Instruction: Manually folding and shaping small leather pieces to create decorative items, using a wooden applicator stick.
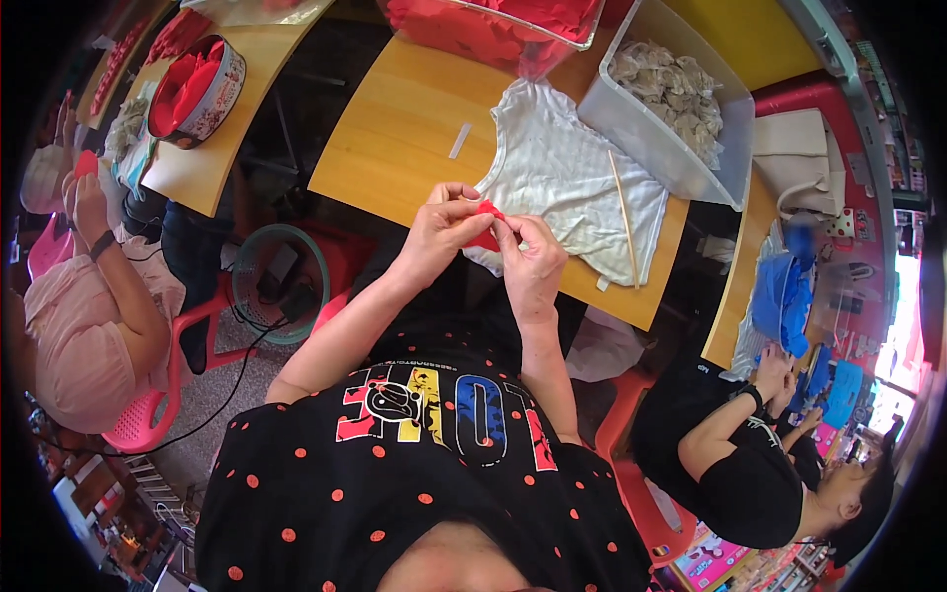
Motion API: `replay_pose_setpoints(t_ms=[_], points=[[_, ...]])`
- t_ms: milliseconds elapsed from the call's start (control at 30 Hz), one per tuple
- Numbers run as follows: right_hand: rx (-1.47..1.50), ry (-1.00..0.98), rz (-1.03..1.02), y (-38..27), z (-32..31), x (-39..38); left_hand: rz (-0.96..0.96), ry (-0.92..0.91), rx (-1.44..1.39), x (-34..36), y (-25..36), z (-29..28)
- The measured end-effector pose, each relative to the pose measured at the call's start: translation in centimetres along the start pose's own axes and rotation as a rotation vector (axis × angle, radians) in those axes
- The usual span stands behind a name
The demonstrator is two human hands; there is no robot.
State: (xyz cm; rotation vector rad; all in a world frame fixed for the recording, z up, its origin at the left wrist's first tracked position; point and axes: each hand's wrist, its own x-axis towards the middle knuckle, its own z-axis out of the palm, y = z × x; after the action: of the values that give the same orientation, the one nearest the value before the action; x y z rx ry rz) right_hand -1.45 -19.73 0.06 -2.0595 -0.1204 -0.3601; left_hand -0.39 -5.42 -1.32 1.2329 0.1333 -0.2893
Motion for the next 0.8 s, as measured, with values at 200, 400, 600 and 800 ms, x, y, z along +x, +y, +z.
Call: replay_pose_setpoints(t_ms=[200, 400, 600, 800], points=[[-0.056, -0.058, 0.013, -0.1, -0.5, -0.2, 0.262, -0.037, 0.572, 0.1, 1.3, -0.2], [0.588, -0.137, 0.438, 3.1, -1.0, -1.7, 0.261, -0.215, 0.609, 1.0, 1.8, -1.2], [0.656, -0.006, 0.507, 1.9, -0.6, -1.5, -0.016, -0.142, 0.769, 2.3, 3.7, 0.1], [0.054, 0.182, -0.025, -0.5, 0.4, -1.4, -0.337, -0.272, -0.025, 2.2, 1.3, 0.2]])
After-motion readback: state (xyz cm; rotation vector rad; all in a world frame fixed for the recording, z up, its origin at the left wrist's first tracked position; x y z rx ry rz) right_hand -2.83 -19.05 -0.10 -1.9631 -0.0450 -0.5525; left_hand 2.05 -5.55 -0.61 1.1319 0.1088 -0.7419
